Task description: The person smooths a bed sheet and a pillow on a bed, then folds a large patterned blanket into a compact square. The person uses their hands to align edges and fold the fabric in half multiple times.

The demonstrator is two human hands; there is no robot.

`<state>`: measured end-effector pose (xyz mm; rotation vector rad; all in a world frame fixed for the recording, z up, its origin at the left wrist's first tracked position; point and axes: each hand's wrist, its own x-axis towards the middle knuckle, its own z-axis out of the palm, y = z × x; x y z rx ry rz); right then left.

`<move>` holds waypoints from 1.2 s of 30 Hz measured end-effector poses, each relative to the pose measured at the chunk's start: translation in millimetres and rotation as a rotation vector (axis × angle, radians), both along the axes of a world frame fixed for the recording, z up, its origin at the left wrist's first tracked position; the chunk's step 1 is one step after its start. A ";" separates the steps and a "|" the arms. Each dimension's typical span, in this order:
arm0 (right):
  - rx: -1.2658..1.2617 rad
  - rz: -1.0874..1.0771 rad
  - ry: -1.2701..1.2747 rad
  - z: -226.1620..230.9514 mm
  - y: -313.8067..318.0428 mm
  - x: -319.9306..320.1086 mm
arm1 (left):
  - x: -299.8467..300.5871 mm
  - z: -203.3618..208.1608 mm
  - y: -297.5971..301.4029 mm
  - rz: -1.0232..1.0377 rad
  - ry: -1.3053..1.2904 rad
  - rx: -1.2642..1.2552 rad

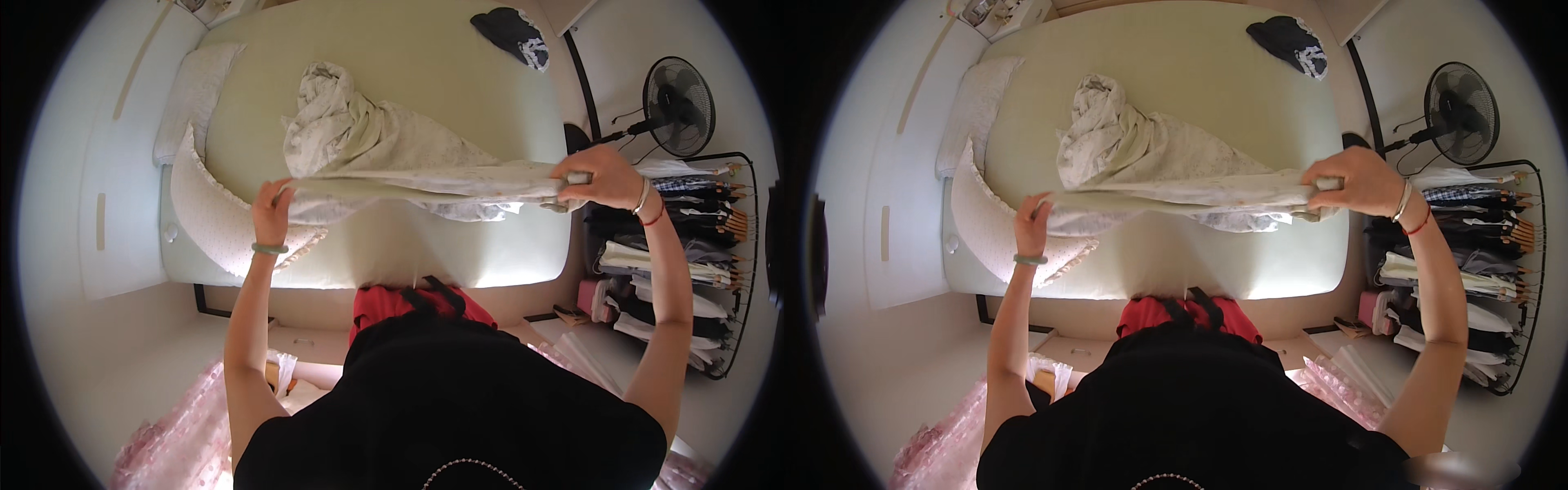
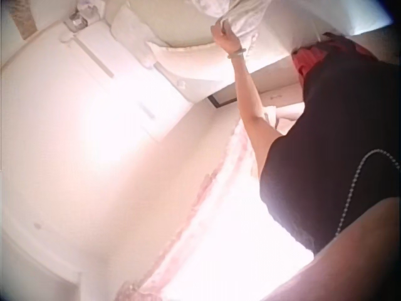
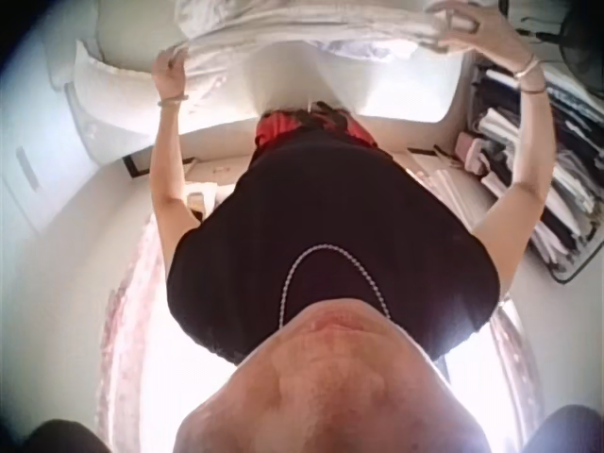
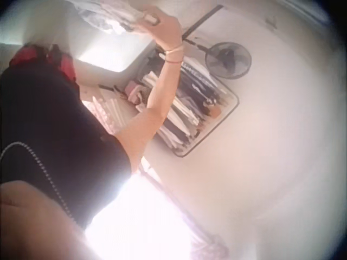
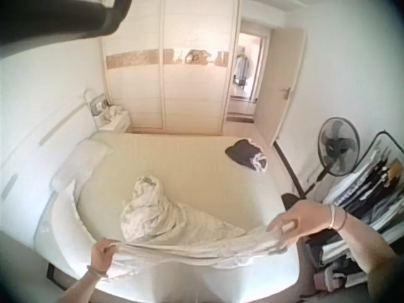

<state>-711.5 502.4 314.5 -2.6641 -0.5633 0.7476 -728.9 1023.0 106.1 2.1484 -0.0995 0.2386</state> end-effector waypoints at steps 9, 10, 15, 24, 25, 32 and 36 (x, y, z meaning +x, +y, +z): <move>-0.245 -0.083 -0.403 -120.0 -7.0 4.7 | 33.6 90.1 -143.6 -0.443 -0.130 -0.103; 0.276 -0.114 -0.461 -127.9 27.3 -2.8 | 35.0 97.7 -156.4 -0.481 -0.170 -0.023; 0.600 -0.079 -0.499 -119.3 125.4 -8.6 | 40.0 105.4 -195.1 -0.612 -0.374 0.212; 0.497 -0.266 -0.662 -87.5 92.0 -59.5 | 32.4 10.2 -210.3 -0.399 -0.419 -0.062; 0.496 -0.289 -0.640 -84.4 88.9 -64.2 | 28.1 -1.5 -211.1 -0.303 -0.400 -0.061; 0.364 -0.341 -0.536 -61.8 66.3 -90.2 | 4.4 -56.5 -215.4 -0.344 -0.132 -0.248; 0.357 -0.306 -0.515 -48.6 65.1 -90.5 | 26.7 -38.8 -226.4 -0.470 -0.122 -0.303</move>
